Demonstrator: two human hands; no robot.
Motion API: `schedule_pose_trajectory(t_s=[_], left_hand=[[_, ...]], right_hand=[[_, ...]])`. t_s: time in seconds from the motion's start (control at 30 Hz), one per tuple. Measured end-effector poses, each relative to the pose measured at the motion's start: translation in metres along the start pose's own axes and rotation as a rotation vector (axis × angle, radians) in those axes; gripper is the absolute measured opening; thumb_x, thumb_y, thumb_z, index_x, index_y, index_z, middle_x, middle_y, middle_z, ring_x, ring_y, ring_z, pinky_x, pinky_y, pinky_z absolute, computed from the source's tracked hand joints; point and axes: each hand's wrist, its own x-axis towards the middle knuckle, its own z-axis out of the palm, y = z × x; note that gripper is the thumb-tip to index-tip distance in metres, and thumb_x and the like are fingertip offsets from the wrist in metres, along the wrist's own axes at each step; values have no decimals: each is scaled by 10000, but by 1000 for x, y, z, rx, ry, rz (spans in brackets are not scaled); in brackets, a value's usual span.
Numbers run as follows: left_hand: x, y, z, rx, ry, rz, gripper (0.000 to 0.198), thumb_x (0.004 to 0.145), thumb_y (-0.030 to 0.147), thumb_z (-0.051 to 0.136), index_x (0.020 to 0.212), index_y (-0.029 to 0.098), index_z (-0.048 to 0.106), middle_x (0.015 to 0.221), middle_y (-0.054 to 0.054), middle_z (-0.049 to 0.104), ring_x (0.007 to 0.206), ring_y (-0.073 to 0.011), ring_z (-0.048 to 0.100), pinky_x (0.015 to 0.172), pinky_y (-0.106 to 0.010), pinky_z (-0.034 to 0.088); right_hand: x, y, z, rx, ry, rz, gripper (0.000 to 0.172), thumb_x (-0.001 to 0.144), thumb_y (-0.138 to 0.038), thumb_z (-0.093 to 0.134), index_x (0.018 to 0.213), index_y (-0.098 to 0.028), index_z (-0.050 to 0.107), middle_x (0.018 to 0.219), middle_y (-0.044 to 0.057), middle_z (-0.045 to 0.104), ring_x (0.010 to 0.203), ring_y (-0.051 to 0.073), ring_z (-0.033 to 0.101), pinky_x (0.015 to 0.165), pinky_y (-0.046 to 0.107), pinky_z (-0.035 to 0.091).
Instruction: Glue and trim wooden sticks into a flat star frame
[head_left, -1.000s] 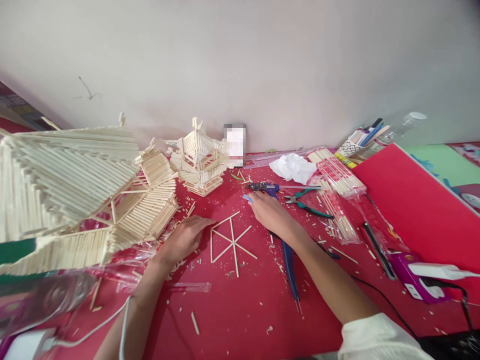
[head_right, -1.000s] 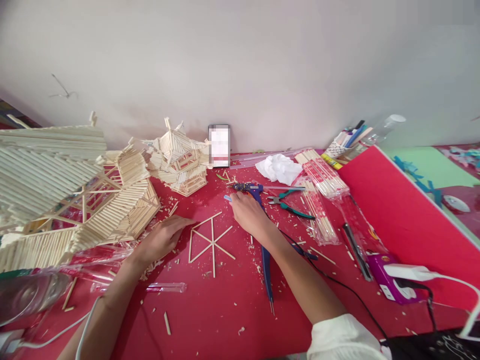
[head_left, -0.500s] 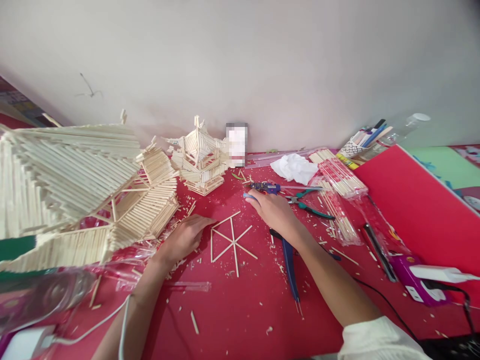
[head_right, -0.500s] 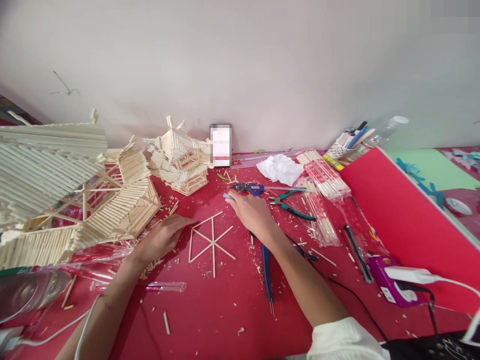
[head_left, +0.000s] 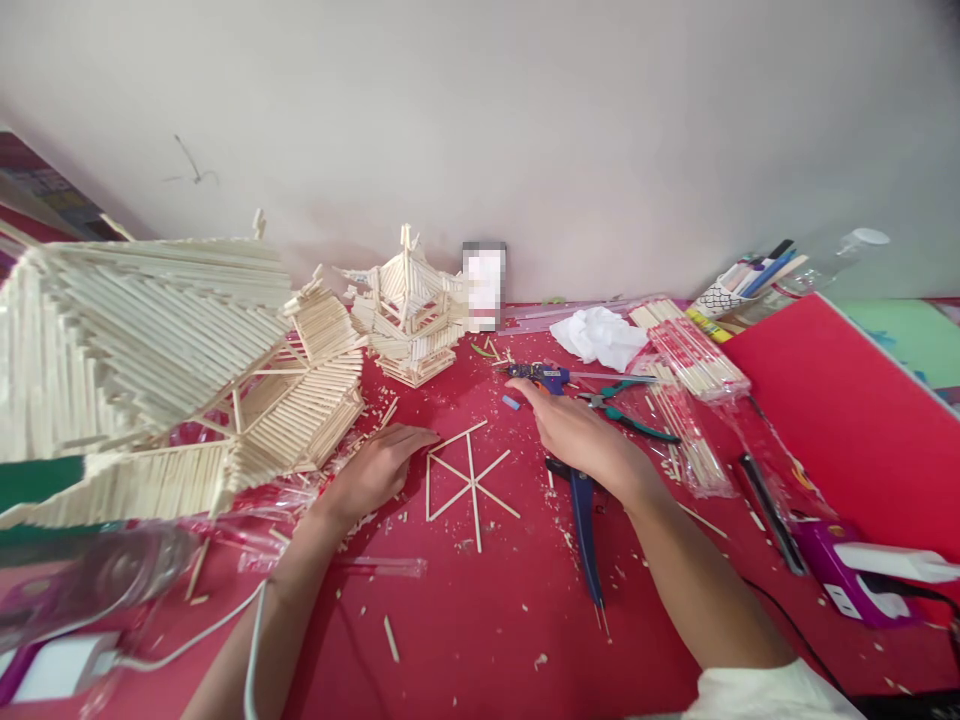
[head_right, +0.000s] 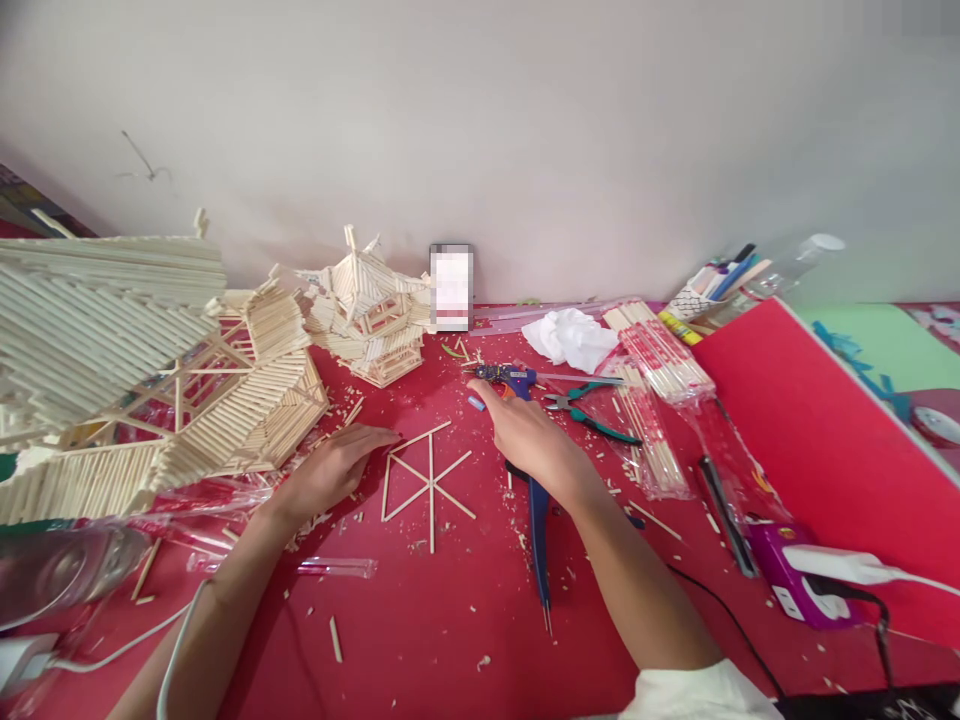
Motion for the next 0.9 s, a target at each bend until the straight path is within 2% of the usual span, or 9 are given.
schedule_pose_trajectory(t_s=[0.07,0.13,0.23,0.33,0.4,0.5,0.67,0.77,0.9], left_hand=[[0,0,1,-3,-8,-6,737,775,-101,419,1404,234,606,1295,-80,710,1203,-211,655,1034,-399,551],[-1,-1,2,2,-16,-14,771,751,-109,416,1417,234,598,1316,-82,700,1216,-220,644,1041,-419,547],[-1,-1,4,10,-29,-26,835,714,-114,417,1450,250,573,1337,-76,687,1228,-230,628,1051,-438,539],[-1,-1,5,18,-35,-44,863,697,-116,420,1459,259,567,1338,-72,681,1229,-236,618,1054,-437,537],[-1,0,5,23,-46,-55,860,696,-118,423,1454,261,572,1352,-71,671,1239,-239,608,1062,-442,531],[-1,1,4,31,-61,-56,857,699,-118,427,1448,270,580,1367,-65,659,1243,-241,597,1068,-447,526],[0,5,3,68,-77,-45,836,723,-109,429,1462,254,570,1360,-81,649,1219,-251,589,1056,-447,529],[1,8,4,97,-104,-63,869,731,-110,430,1507,269,523,1370,-83,629,1227,-257,577,1063,-453,519],[1,12,7,153,-121,-84,898,750,-106,443,1539,322,481,1377,-73,609,1234,-264,568,1069,-463,505]], right_hand=[[1,0,-2,196,63,-74,409,1044,-160,396,1411,-226,564,1000,87,769,865,225,734,759,286,474],[5,-2,0,470,88,-154,317,1071,-288,401,1237,-213,661,991,78,772,840,197,736,757,280,509],[14,-10,10,847,63,-262,357,1071,-348,384,1235,-196,662,1068,105,768,919,193,741,817,314,560],[21,-18,22,1018,20,-271,360,1071,-307,357,1287,-194,621,1084,121,768,972,197,739,861,345,572],[24,-20,30,1060,27,-262,325,1059,-369,438,1281,-194,600,1047,118,770,963,202,741,836,336,579],[28,-19,40,1077,82,-285,374,1021,-479,533,1262,-199,594,1040,112,764,943,199,730,770,306,575],[34,-13,56,1045,168,-246,408,1003,-519,540,1169,-181,697,903,58,743,736,167,669,651,275,531],[37,-13,62,987,178,-231,332,954,-474,622,1024,-180,760,875,49,755,765,181,690,712,292,544],[35,-15,65,913,188,-223,227,917,-379,646,997,-206,770,959,43,784,839,189,720,768,292,548]])
